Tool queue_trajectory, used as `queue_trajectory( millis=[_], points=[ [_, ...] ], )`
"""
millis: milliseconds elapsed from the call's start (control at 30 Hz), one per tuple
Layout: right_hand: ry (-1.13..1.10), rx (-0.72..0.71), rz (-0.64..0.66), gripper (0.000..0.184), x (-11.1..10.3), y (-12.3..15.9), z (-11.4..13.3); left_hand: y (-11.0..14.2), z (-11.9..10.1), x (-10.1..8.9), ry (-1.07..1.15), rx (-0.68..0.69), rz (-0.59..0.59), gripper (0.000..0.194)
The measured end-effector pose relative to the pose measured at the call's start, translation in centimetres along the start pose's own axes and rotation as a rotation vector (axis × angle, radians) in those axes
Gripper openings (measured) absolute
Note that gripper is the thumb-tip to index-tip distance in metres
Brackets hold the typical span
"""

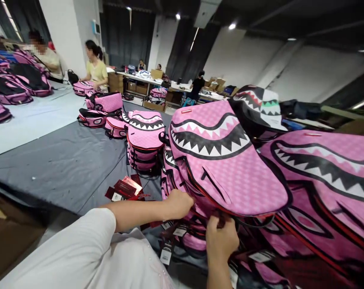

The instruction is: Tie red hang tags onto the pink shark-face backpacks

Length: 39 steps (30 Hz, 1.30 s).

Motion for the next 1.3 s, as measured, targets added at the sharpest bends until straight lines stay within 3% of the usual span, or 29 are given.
queue_trajectory(
  millis=[400,533,667,767,1067,1300],
  points=[
    [0.005,-0.104,0.016,0.045,-0.2,-0.5,-0.7,-1.1,-0.6,1.5,-0.072,-0.003,-0.089,0.018],
    [0.047,-0.117,0.004,0.051,0.1,-0.9,-0.9,-1.2,-0.3,0.9,-0.091,-0.028,-0.046,0.021],
    [0.055,-0.049,0.033,0.053,0.2,-0.9,-0.7,0.1,0.9,0.2,-0.095,-0.128,0.07,0.026],
    [-0.028,-0.025,0.06,0.048,0.4,-0.7,-0.6,0.4,1.5,-0.2,-0.107,-0.194,0.071,0.031],
    [-0.333,-0.036,0.043,0.024,0.0,0.5,-1.5,1.2,1.5,-0.7,-0.104,-0.185,0.075,0.037],
    [-0.378,-0.02,0.022,0.024,-0.3,0.6,-1.4,1.3,1.6,-0.5,-0.147,-0.147,0.071,0.035]
  ],
)
Point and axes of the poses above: each hand's wrist, its own y-axis away from the middle knuckle, its own x-axis out of the palm, z = x × y, the point moved 5 cm from there along -y, towards the middle knuckle, and after that the axes turned 6 degrees about -y, right-handed, at the moved point
